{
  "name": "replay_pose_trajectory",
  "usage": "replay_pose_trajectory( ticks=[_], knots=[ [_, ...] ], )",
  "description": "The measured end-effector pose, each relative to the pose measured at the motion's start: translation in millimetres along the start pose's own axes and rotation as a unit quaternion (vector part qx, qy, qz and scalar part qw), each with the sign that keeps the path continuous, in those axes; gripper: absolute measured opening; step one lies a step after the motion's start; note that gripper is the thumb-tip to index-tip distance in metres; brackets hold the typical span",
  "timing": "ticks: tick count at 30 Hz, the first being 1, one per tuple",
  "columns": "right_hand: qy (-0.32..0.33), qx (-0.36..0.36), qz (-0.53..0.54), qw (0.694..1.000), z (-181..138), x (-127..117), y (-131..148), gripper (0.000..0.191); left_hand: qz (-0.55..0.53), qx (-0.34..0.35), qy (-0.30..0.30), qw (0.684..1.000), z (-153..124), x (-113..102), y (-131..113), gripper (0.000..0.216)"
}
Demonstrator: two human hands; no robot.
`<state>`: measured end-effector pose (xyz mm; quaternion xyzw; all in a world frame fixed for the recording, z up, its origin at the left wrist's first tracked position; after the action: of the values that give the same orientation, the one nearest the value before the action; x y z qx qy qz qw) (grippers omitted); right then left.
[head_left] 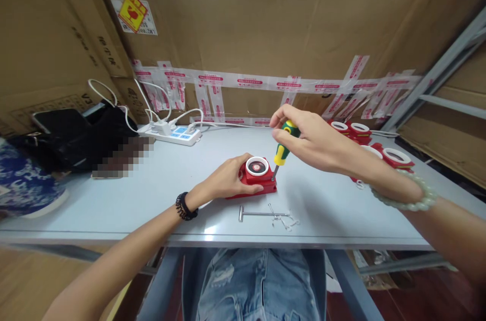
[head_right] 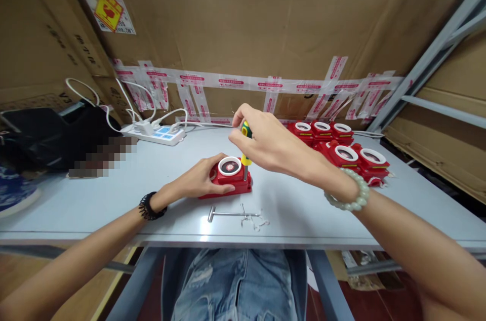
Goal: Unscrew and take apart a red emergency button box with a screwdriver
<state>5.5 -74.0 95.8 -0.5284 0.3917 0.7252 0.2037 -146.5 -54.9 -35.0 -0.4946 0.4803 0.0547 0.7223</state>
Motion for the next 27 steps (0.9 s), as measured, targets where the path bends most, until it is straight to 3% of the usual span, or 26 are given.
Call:
replay_pose_trajectory(
  ticks=[4, 6, 10, 15, 21, 27],
  knots=[
    [-0.029, 0.011, -0.038, 0.999, 2, -1, -1, 0.013, 0.008, -0.002, 0.001, 1.000, -1, 0, 0, 0.053],
    [-0.020, 0.006, -0.007, 1.000, 2, -2, -3, 0.010, 0.012, -0.004, 0.002, 1.000, -1, 0, 0, 0.054],
    [0.008, 0.000, 0.076, 0.997, 0, -3, -3, 0.024, 0.008, -0.003, 0.003, 1.000, -1, 0, 0, 0.055],
    [-0.002, 0.000, 0.095, 0.995, 0, 2, -2, 0.008, -0.008, 0.002, 0.005, 1.000, 0, 1, 0, 0.053],
    [-0.057, 0.037, -0.013, 0.998, 3, 3, -8, 0.034, 0.009, -0.002, -0.002, 1.000, 0, 0, 1, 0.053],
    [0.007, 0.026, 0.056, 0.998, 0, -3, -13, 0.017, 0.013, -0.007, 0.003, 1.000, 0, 0, 0, 0.053]
  ],
)
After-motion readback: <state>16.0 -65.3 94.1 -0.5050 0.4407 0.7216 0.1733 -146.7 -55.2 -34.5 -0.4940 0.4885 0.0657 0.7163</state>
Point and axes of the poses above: each hand's wrist, its own z-axis towards the middle knuckle, its own x-axis out of the palm, y = z × x, the point moved 5 cm from there along z, towards the middle knuckle, and after that the axes turned 13 degrees about y, right-handed, at the moved point
